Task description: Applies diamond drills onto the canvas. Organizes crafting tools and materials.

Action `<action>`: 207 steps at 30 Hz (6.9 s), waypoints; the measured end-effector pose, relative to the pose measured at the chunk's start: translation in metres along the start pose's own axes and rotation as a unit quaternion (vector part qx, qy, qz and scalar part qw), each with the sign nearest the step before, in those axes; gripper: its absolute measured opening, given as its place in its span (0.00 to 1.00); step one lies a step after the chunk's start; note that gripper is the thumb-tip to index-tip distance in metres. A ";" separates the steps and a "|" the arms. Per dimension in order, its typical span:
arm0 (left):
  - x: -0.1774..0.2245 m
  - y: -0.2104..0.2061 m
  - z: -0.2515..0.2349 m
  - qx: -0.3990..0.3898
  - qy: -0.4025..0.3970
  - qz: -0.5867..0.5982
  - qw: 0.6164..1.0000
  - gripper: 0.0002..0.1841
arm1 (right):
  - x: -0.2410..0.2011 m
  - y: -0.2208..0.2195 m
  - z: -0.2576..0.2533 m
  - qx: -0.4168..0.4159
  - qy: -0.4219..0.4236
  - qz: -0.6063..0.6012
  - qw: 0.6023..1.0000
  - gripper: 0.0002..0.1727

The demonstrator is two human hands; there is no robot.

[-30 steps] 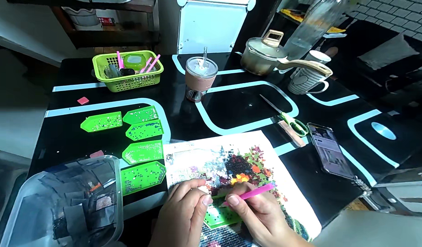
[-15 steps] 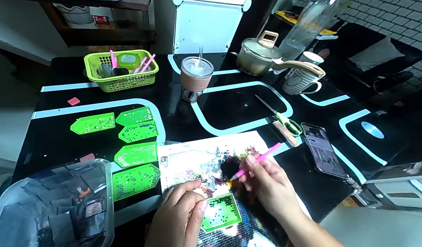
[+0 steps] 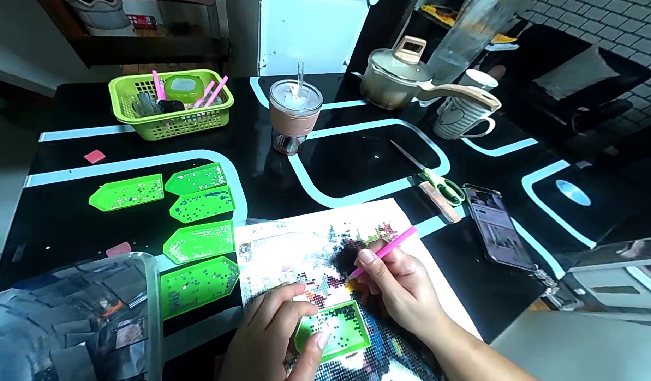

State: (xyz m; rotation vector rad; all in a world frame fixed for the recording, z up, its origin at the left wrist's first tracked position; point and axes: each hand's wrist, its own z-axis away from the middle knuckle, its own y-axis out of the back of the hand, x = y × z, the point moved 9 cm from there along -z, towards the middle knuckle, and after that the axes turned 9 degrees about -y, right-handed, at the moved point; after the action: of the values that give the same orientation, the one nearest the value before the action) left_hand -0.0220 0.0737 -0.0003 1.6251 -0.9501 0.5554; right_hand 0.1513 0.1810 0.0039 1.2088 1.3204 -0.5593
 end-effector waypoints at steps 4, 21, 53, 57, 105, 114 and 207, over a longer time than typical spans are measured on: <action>0.000 0.000 0.001 0.004 -0.002 0.001 1.000 0.15 | -0.003 -0.003 -0.001 -0.007 0.017 0.026 0.999 0.15; 0.001 0.004 -0.001 0.033 -0.012 -0.007 0.999 0.17 | -0.033 -0.033 0.019 -0.091 0.082 -0.013 0.992 0.17; 0.000 0.003 -0.001 0.025 -0.011 0.002 1.000 0.16 | 0.004 0.001 -0.010 -0.003 -0.031 -0.011 0.999 0.14; 0.000 0.002 0.000 0.021 -0.011 0.002 1.000 0.16 | 0.003 -0.001 -0.010 -0.011 -0.021 -0.001 1.000 0.15; 0.000 0.002 -0.001 0.021 -0.003 -0.006 1.000 0.16 | -0.009 -0.006 -0.003 -0.024 -0.035 -0.051 0.998 0.15; 0.000 0.003 -0.001 0.025 -0.004 0.000 1.000 0.16 | -0.030 -0.032 0.017 -0.100 0.105 0.019 0.989 0.19; 0.000 0.002 -0.001 0.019 -0.011 0.003 1.000 0.16 | 0.005 0.002 -0.019 0.008 -0.033 0.008 0.999 0.14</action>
State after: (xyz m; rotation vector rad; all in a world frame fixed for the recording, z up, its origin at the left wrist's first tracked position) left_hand -0.0238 0.0742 0.0012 1.6656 -0.9652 0.5634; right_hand 0.1459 0.1996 0.0037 1.2038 1.2512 -0.5948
